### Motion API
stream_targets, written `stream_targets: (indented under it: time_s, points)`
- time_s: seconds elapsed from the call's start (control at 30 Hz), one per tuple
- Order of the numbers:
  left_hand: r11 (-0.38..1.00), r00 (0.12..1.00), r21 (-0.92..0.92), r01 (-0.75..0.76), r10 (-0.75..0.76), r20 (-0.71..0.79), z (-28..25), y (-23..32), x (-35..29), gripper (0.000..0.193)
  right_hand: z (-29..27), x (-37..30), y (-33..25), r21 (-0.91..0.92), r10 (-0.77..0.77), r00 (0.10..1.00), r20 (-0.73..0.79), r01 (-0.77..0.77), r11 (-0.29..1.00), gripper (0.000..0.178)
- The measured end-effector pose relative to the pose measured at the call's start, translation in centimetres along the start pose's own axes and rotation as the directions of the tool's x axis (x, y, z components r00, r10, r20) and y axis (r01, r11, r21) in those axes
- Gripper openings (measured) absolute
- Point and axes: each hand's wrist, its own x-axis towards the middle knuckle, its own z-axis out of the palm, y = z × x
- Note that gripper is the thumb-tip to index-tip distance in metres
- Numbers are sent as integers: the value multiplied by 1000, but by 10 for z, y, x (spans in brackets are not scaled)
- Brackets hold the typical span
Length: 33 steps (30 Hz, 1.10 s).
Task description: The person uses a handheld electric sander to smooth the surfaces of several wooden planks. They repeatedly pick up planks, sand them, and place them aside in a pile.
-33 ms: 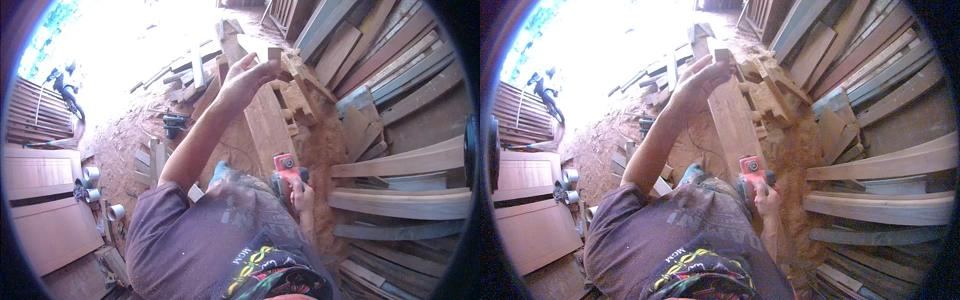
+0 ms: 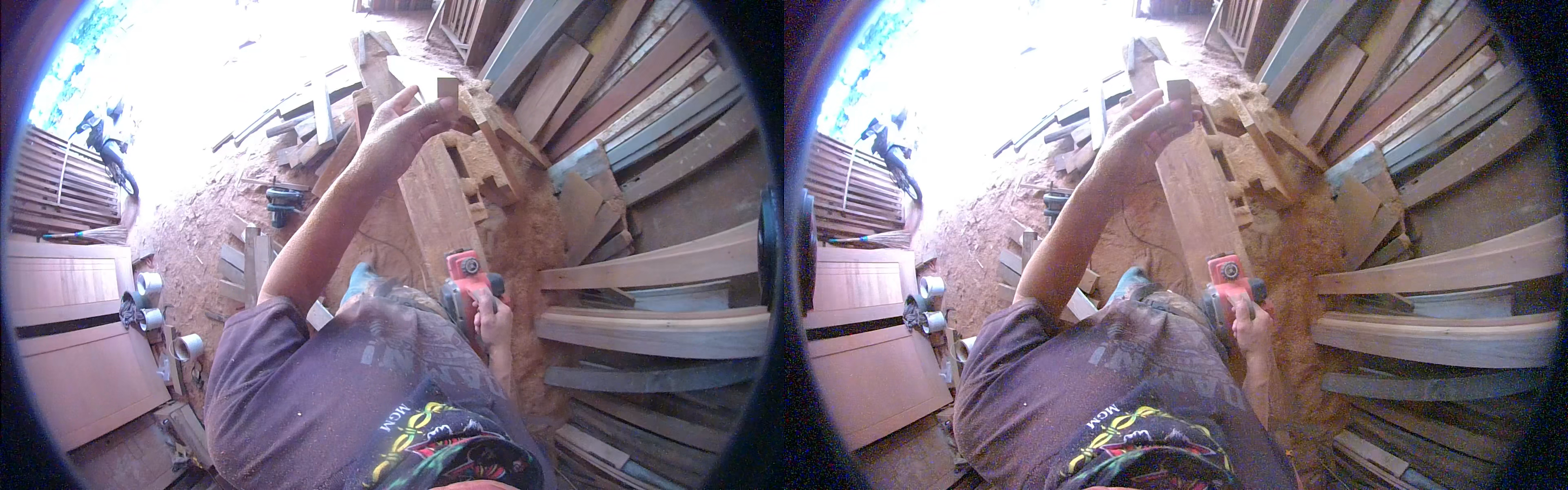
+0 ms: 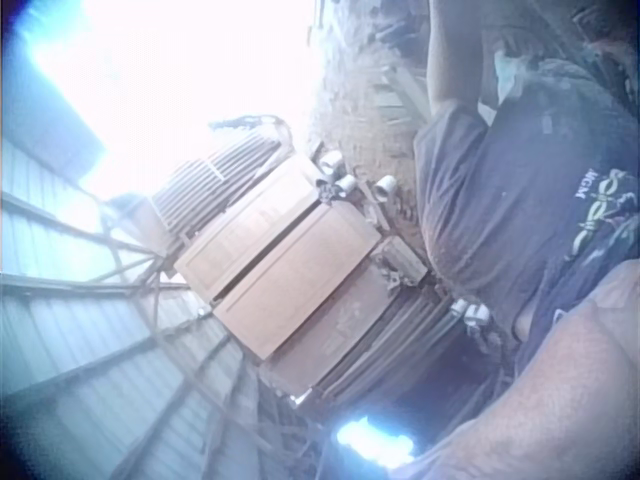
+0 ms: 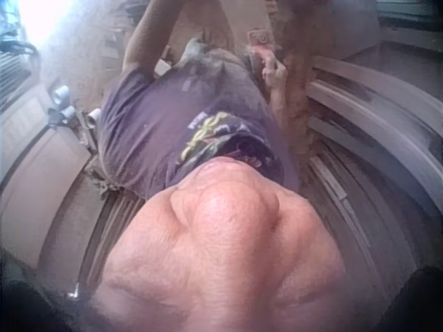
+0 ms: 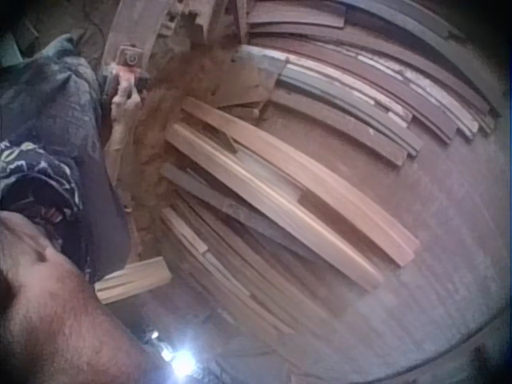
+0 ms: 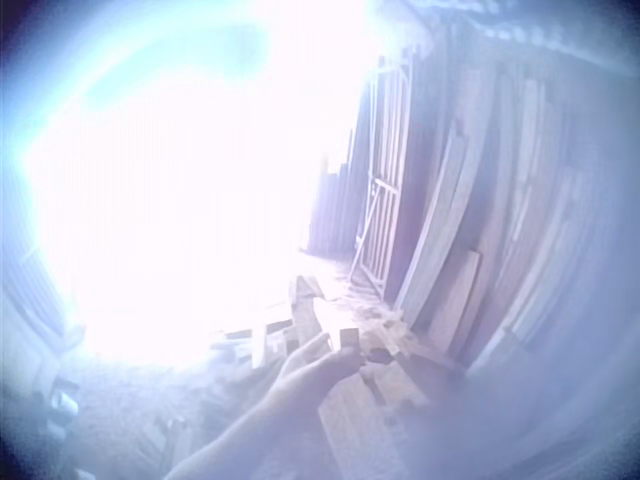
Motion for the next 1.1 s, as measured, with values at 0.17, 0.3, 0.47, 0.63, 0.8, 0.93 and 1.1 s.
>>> stream_targets:
  time_s: [0.17, 0.3, 0.47, 0.63, 0.8, 0.93, 1.1]
  points:
    - [999, 1000, 39, -11, 11, -2, 0, -1, 3, 47, -1, 0, -2, 28, 10, 1000, 9, -10, 1000, 52]
    - [997, 995, -72, -3, -5, -102, -6, -8, 11, 45, -1, 4, -13, -37, 13, 1000, 28, -12, 999, 53]
    - [885, 890, 128, 448, -427, -163, -20, -53, -2, 61, -8, 4, -4, 100, 58, 995, 78, -66, 993, 51]
    - [812, 962, 524, 255, -161, -219, -81, -234, -111, 102, -5, 3, -15, 53, 70, 992, 109, -77, 996, 50]
    - [519, 907, 746, 416, -174, -384, -87, -291, -128, 111, -7, -2, -16, 43, 107, 992, 74, -110, 993, 48]
    - [310, 901, 850, 426, -233, -367, -95, -289, -80, 127, -7, -8, -20, 98, 78, 994, 71, -85, 992, 48]
    - [247, 947, 919, 307, -173, -270, -129, -315, -76, 125, 3, -21, -35, 170, 137, 989, 51, -144, 975, 55]
